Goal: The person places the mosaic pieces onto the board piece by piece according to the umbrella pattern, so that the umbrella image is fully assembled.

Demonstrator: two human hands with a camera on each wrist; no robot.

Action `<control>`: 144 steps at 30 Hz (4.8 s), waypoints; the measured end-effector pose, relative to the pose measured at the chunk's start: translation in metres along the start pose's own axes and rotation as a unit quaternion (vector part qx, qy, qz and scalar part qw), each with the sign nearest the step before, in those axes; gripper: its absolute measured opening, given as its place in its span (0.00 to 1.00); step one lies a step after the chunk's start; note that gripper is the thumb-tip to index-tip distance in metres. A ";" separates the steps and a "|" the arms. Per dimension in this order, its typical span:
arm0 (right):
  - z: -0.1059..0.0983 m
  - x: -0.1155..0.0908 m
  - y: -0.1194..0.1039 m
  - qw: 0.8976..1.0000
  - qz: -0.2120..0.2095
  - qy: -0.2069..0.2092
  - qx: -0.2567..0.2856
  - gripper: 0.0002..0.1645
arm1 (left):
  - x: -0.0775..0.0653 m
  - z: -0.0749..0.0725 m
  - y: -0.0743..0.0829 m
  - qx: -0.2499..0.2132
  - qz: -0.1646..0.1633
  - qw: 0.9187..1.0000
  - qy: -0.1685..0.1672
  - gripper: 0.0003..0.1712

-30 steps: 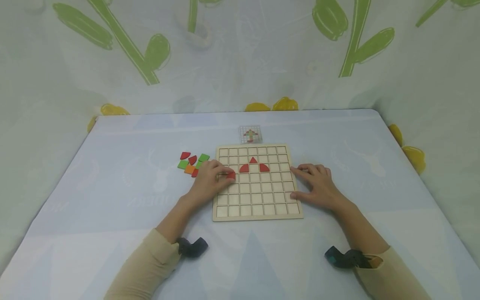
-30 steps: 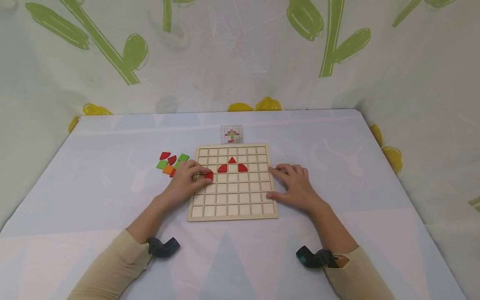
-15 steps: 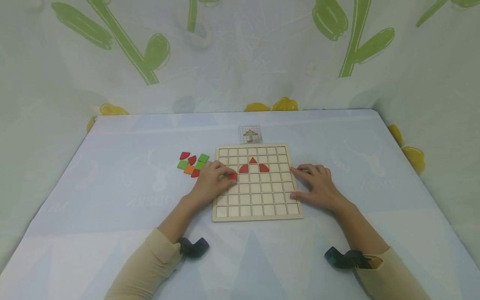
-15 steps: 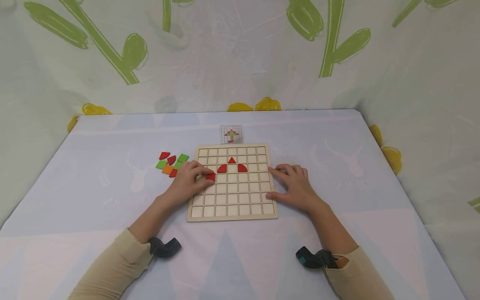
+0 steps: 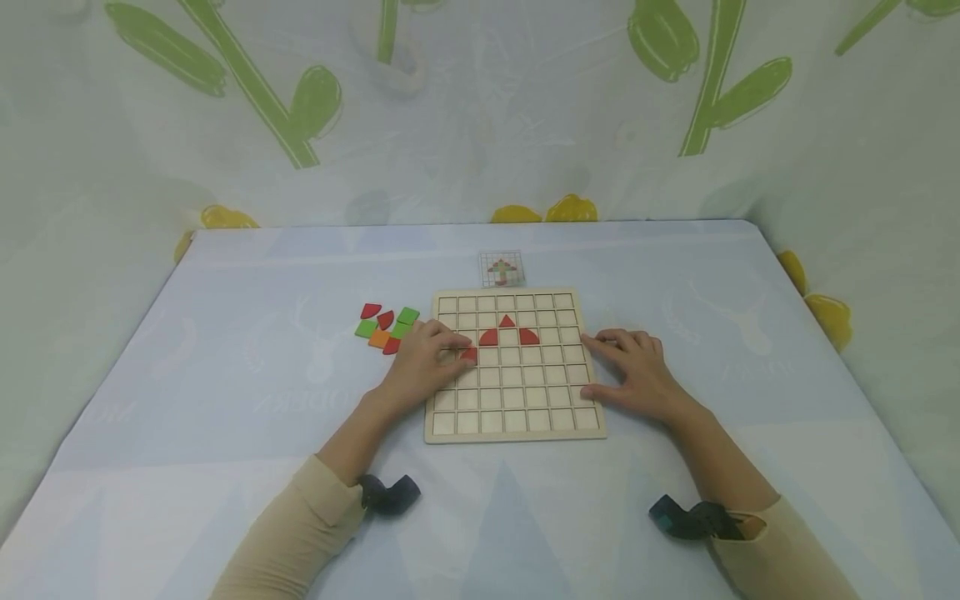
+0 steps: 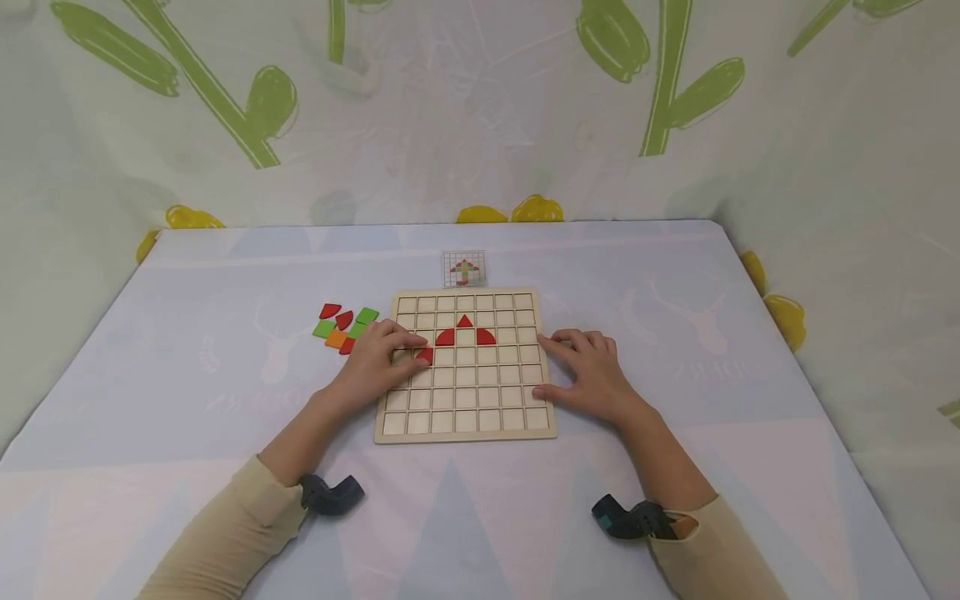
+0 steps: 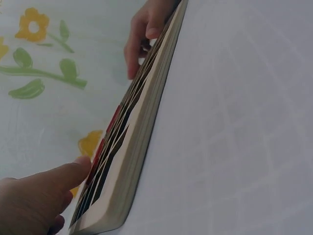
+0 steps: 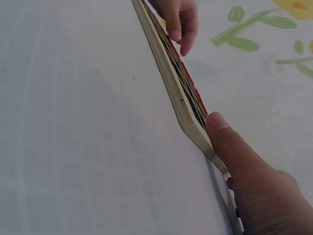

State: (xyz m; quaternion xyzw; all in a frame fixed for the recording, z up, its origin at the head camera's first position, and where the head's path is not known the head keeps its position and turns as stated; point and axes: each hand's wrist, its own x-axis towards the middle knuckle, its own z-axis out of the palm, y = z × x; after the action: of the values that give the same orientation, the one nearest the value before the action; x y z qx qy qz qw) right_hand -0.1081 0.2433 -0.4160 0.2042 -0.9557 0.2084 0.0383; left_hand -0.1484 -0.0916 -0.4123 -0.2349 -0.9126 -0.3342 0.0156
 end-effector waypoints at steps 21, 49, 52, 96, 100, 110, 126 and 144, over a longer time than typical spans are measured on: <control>0.002 -0.001 0.002 1.000 0.002 -0.001 0.000 0.45 | -0.001 -0.019 -0.022 0.015 -0.039 0.998 0.041 0.23; 0.001 -0.001 0.001 1.000 -0.001 0.001 0.004 0.45 | -0.010 -0.055 -0.069 0.025 -0.119 0.989 0.082 0.25; 0.001 -0.001 0.001 1.000 -0.003 0.002 0.003 0.45 | -0.010 -0.057 -0.076 0.027 -0.129 0.988 0.085 0.24; 0.000 0.000 0.002 1.000 -0.004 0.003 0.000 0.44 | 0.003 -0.071 -0.102 0.000 -0.222 0.971 0.092 0.25; 0.000 0.001 0.001 1.000 -0.003 0.002 0.003 0.44 | 0.001 -0.071 -0.103 0.000 -0.222 0.970 0.099 0.22; 0.001 0.002 0.001 1.000 -0.001 -0.005 -0.001 0.44 | 0.002 -0.070 -0.105 0.019 -0.213 0.972 0.093 0.27; -0.001 -0.001 0.001 1.000 0.002 -0.006 0.002 0.44 | 0.009 -0.066 -0.107 0.059 -0.146 0.986 0.062 0.23; -0.003 -0.002 0.002 1.000 0.001 0.004 -0.003 0.44 | 0.008 -0.067 -0.100 0.037 -0.184 0.978 0.096 0.21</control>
State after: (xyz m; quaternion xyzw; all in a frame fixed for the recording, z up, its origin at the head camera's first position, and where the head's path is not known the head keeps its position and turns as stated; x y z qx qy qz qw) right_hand -0.1068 0.2466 -0.4146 0.2024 -0.9564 0.2061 0.0429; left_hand -0.2084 -0.1960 -0.4196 -0.0294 -0.9461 -0.3186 0.0499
